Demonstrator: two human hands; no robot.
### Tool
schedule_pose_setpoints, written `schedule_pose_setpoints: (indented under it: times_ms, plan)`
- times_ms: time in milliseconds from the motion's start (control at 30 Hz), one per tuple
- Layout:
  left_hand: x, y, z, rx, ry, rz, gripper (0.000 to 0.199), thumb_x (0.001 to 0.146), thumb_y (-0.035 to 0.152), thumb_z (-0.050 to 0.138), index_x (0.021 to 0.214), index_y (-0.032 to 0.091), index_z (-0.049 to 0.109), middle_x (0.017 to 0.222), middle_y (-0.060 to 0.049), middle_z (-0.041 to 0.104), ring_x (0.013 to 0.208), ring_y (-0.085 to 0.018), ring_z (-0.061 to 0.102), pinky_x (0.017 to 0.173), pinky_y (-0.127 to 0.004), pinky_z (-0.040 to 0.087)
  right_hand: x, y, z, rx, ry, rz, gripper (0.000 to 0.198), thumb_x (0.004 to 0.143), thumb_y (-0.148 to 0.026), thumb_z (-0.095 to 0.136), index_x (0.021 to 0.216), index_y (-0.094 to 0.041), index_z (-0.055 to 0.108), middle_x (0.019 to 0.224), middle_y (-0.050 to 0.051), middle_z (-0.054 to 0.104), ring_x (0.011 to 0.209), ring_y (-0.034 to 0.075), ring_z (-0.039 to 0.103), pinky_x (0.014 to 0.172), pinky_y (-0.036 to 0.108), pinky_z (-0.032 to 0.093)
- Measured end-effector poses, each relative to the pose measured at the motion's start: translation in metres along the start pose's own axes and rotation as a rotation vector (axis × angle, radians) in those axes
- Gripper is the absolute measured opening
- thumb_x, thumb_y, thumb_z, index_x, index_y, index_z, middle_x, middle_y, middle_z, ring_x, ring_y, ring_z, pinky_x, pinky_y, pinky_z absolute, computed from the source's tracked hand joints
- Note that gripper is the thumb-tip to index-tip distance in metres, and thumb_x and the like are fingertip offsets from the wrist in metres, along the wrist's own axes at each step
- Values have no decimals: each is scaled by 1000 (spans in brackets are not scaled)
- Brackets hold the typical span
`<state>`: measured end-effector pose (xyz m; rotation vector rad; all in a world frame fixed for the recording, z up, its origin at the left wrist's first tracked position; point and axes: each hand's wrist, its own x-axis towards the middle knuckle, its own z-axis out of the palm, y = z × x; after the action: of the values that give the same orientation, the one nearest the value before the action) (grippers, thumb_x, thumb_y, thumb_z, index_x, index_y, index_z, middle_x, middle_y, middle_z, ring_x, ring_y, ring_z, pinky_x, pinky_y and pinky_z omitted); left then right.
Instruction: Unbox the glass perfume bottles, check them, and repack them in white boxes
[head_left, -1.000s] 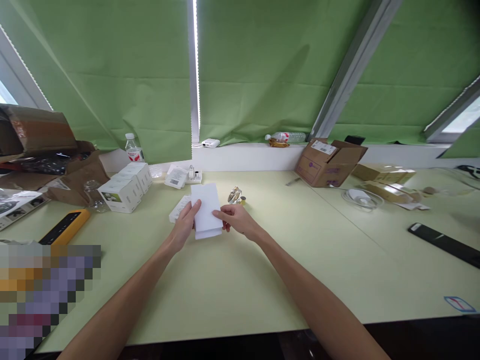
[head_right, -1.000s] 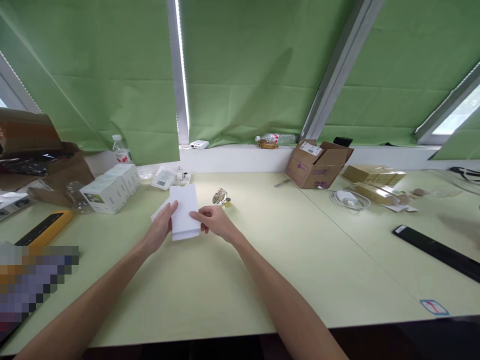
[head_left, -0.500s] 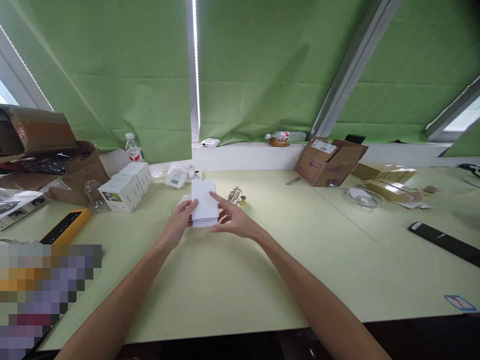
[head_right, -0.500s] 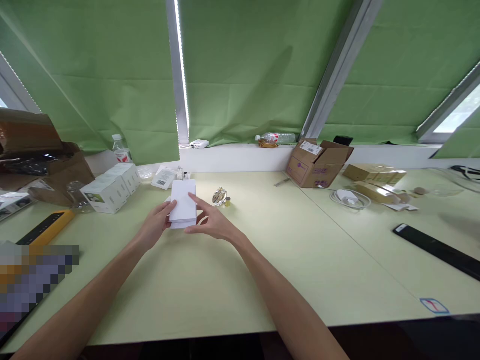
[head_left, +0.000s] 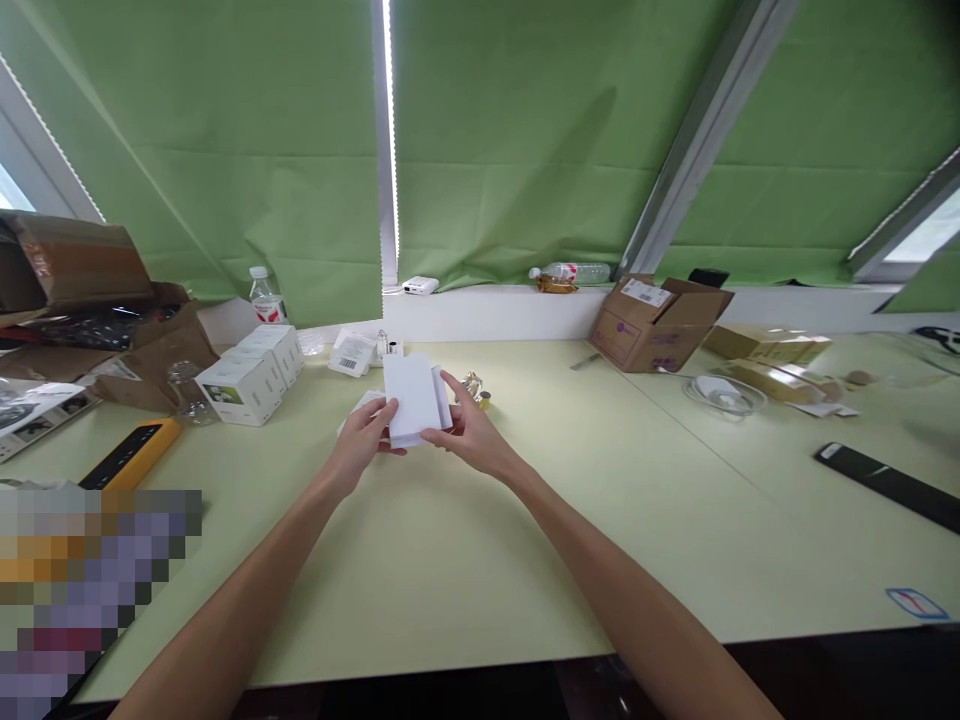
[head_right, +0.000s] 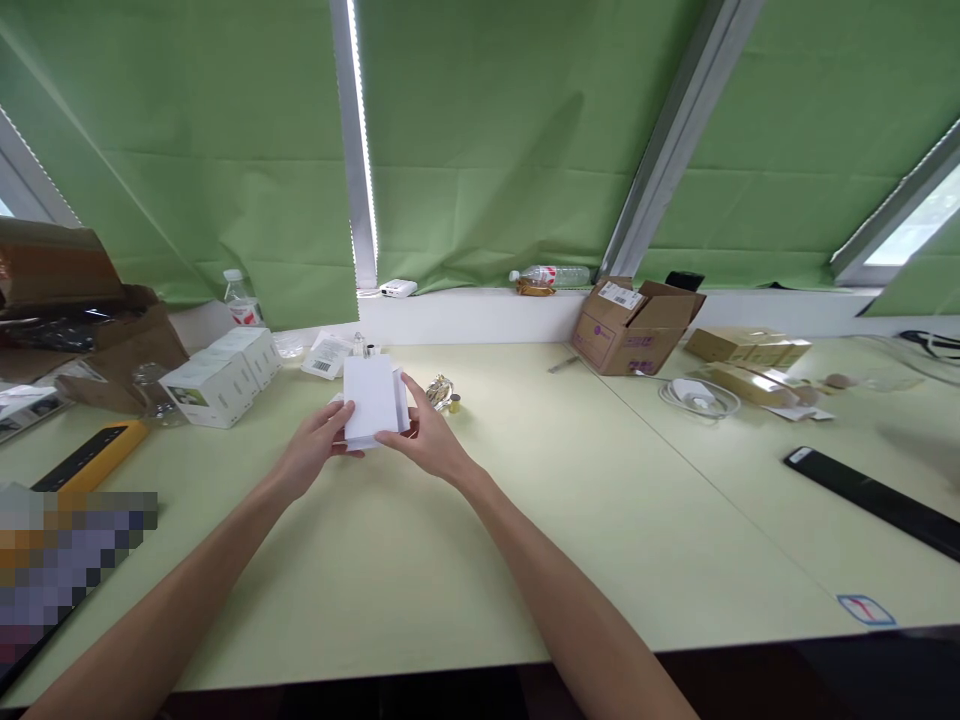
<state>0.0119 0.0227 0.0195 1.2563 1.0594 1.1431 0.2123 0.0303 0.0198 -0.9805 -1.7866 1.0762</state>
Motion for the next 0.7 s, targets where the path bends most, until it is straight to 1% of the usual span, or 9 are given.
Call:
schedule_pose_setpoints:
  times_ms: [67, 100, 167, 200, 267, 400, 467, 600, 700]
  plan:
    - [-1, 2, 1, 42, 1, 7, 50, 78, 57, 58, 109, 18, 63, 97, -9, 65, 81, -22, 64, 61, -32, 58, 0, -1, -1, 37, 24, 34, 103, 73, -44, 71, 150, -25, 6, 94, 5, 64, 63, 13, 57, 58, 27, 49]
    - [-1, 3, 1, 59, -8, 12, 50, 78, 57, 58, 109, 18, 63, 94, -8, 65, 79, -21, 63, 59, -31, 57, 0, -1, -1, 55, 26, 54, 99, 73, -45, 71, 150, -25, 11, 91, 4, 64, 60, 12, 56, 55, 25, 47]
    - [-2, 4, 2, 96, -36, 38, 49, 79, 56, 57, 110, 19, 62, 88, -7, 63, 74, -18, 61, 53, -26, 54, 1, 0, -4, 99, 4, 99, 79, 75, -48, 68, 142, -23, 35, 84, 2, 63, 54, 9, 51, 48, 23, 43]
    - [-2, 4, 2, 119, -54, 54, 49, 80, 57, 55, 110, 19, 62, 84, -6, 61, 70, -17, 59, 50, -24, 53, 2, 1, -5, 127, -11, 125, 67, 75, -50, 67, 132, -21, 48, 79, 2, 61, 51, 8, 48, 45, 22, 39]
    - [-2, 4, 3, 168, -87, 86, 47, 82, 57, 52, 108, 19, 63, 77, -3, 57, 63, -14, 55, 45, -22, 49, 3, 3, -8, 188, -31, 176, 50, 75, -53, 65, 111, -17, 61, 72, 0, 59, 46, 6, 44, 41, 21, 34]
    - [-1, 1, 1, 307, -108, 135, 51, 87, 59, 40, 110, 20, 62, 73, -2, 54, 60, -13, 52, 44, -22, 45, 5, 8, -11, 247, -13, 238, 44, 72, -52, 70, 97, -16, 63, 64, -2, 57, 44, 7, 47, 38, 21, 33]
    - [0, -1, -3, 457, -13, 190, 52, 89, 58, 36, 115, 21, 60, 80, -3, 58, 62, -14, 54, 49, -24, 46, 6, 9, -11, 247, -2, 236, 43, 72, -50, 71, 95, -16, 63, 64, 0, 59, 46, 10, 53, 38, 21, 37]
    - [7, -5, -18, 890, 375, 328, 49, 88, 57, 40, 116, 21, 59, 106, -8, 64, 83, -21, 59, 75, -33, 48, 8, 11, -10, 268, 117, 170, 40, 73, -49, 70, 93, -15, 64, 71, 4, 64, 51, 11, 57, 42, 23, 45]
    - [13, -14, -26, 1108, 434, 332, 59, 85, 59, 43, 126, 17, 50, 127, -13, 55, 115, -30, 50, 91, -40, 42, 10, 11, -11, 276, 219, 133, 39, 71, -50, 71, 90, -16, 63, 71, 4, 65, 51, 11, 57, 43, 24, 48]
